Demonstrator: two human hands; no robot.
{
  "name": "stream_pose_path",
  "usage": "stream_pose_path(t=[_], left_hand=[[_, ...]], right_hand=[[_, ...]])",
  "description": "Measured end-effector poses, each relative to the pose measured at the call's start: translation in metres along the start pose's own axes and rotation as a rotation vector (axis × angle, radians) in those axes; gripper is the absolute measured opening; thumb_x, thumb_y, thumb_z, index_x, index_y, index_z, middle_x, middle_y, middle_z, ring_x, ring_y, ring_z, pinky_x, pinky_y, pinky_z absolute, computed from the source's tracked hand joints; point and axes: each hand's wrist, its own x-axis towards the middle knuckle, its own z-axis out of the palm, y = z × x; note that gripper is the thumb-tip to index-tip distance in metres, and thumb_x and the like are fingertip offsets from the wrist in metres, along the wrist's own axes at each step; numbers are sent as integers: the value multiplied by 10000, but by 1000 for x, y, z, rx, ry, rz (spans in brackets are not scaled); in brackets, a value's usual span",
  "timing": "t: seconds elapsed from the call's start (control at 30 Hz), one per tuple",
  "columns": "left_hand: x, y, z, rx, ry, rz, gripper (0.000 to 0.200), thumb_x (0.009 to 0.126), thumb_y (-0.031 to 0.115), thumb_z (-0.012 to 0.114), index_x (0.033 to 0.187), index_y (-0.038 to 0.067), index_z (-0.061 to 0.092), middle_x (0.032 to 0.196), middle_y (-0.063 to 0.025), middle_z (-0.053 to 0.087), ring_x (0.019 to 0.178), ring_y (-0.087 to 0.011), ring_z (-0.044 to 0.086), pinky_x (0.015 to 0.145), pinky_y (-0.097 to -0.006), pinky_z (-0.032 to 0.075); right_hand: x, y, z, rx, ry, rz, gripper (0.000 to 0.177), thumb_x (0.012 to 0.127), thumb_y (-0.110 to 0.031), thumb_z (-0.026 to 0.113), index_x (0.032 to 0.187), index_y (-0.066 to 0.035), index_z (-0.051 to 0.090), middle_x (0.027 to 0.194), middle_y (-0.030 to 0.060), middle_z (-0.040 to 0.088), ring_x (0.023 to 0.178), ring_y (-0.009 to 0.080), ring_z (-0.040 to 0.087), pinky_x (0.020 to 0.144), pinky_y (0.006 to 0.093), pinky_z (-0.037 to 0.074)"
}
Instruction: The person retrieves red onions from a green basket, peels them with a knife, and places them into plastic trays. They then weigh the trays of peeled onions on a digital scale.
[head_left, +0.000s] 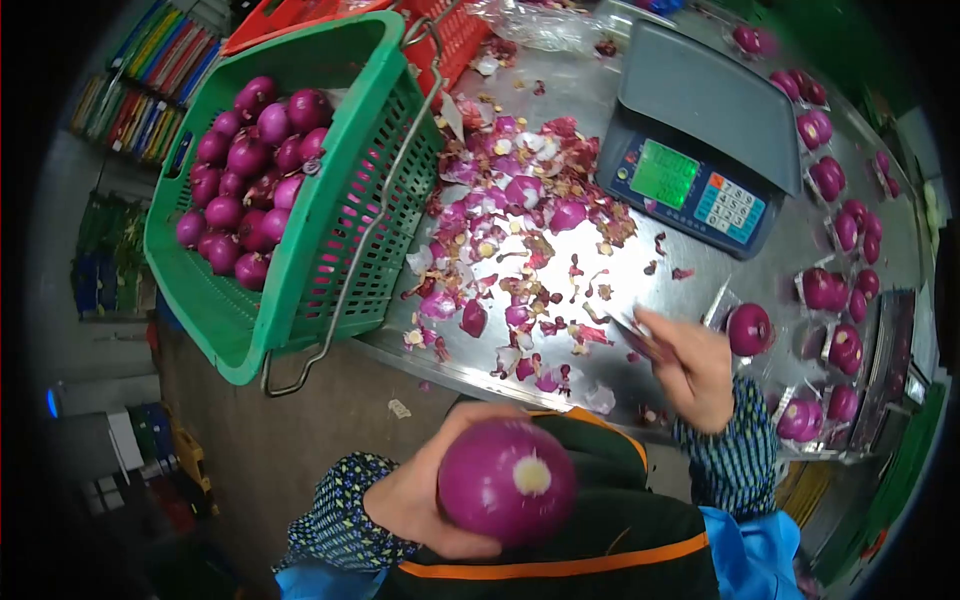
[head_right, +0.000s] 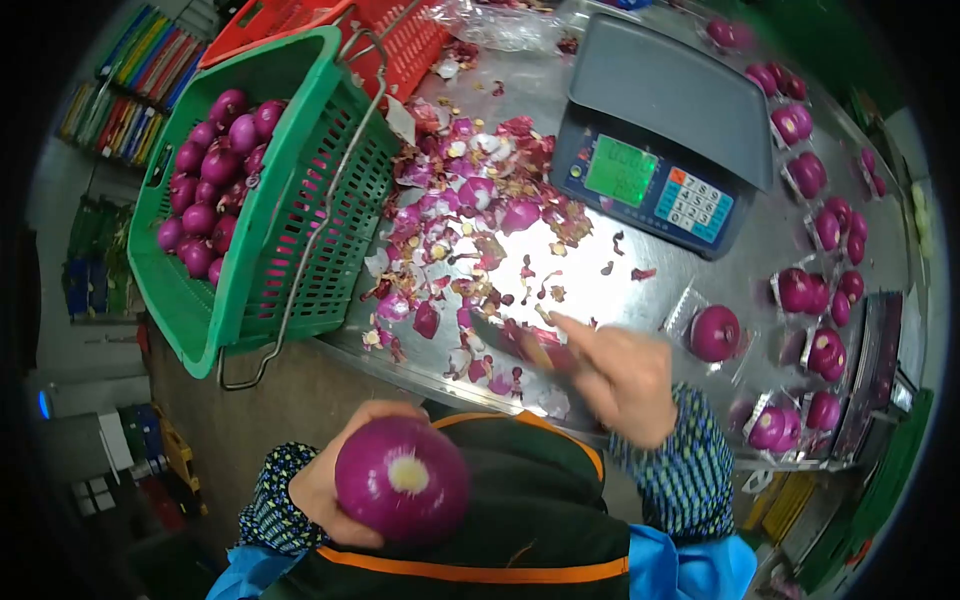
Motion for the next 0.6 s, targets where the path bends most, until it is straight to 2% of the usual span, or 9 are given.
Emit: stream_pose_path(t=[0.13, 0.17, 0.2, 0.23, 0.27, 0.33, 0.4, 0.53, 0.6], left_hand=[[13, 6, -5, 216, 175, 100, 968, 581, 94, 822, 1338, 28, 222, 1243, -140, 414, 1148, -206, 456, 953, -338, 397], [18, 17, -2, 223, 164, 102, 968, 581, 94, 822, 1338, 28, 222, 1243, -140, 414, 1148, -206, 456, 953, -338, 397], [23, 35, 4, 701, 220, 242, 983, 575, 91, 829, 1344, 21, 219, 1252, -148, 397, 1149, -209, 450, 951, -345, 400], [25, 44, 8, 1175, 276, 385, 999, 569, 87, 835, 1350, 13, 217, 1262, -156, 380, 1150, -212, 444, 949, -352, 403], [26, 39, 6, 1183, 417, 442, 1050, 558, 87, 845, 1378, 10, 193, 1334, -151, 323, 1160, -236, 429, 955, -374, 403], [35, 14, -5, 306, 387, 457, 968, 673, 127, 788, 1401, 29, 157, 1392, -135, 279, 1212, -275, 393, 991, -405, 375], [32, -10, -2, -638, 174, 160, 871, 780, 184, 699, 1419, 70, 118, 1431, -117, 229, 1272, -298, 336, 1024, -458, 332], [29, -25, -11, -900, 59, 114, 836, 805, 196, 665, 1425, 125, 109, 1410, -124, 265, 1301, -308, 300, 1012, -550, 307], [29, -15, -8, -930, 74, 110, 895, 747, 127, 711, 1421, 128, 121, 1395, -117, 288, 1295, -292, 315, 1025, -509, 317]], right_hand=[[9, -33, 19, 350, -57, 188, 378, 824, -103, 589, 1182, 9, 545, 704, 80, 616, 545, 169, 564, 526, 272, 456], [19, -38, 23, 730, -136, 483, 387, 868, -149, 546, 1224, -1, 508, 724, 58, 614, 529, 138, 541, 511, 254, 443], [26, -40, 24, 1112, -219, 782, 400, 911, -196, 504, 1266, -12, 472, 745, 36, 611, 514, 107, 519, 496, 236, 429], [22, -29, 28, 1401, -324, 697, 432, 954, -263, 423, 1314, -26, 413, 780, 9, 586, 519, 66, 496, 483, 203, 401], [19, -32, 33, 1394, -337, 697, 432, 954, -263, 423, 1314, -26, 413, 780, 9, 586, 519, 66, 496, 483, 203, 401], [19, -46, 44, 1567, 69, 723, 422, 932, -191, 467, 1316, -23, 409, 778, 27, 578, 508, 74, 494, 491, 189, 392], [18, -47, 45, 1502, 115, 788, 460, 879, -97, 542, 1313, -19, 410, 791, 26, 582, 535, 71, 497, 500, 195, 394], [5, -39, 33, 919, -113, 628, 476, 772, -2, 633, 1232, -19, 511, 969, 55, 598, 625, 103, 535, 533, 230, 430], [13, -39, 23, 440, 16, 242, 470, 720, 21, 638, 1180, -42, 564, 998, 76, 584, 631, 141, 566, 537, 244, 457]])
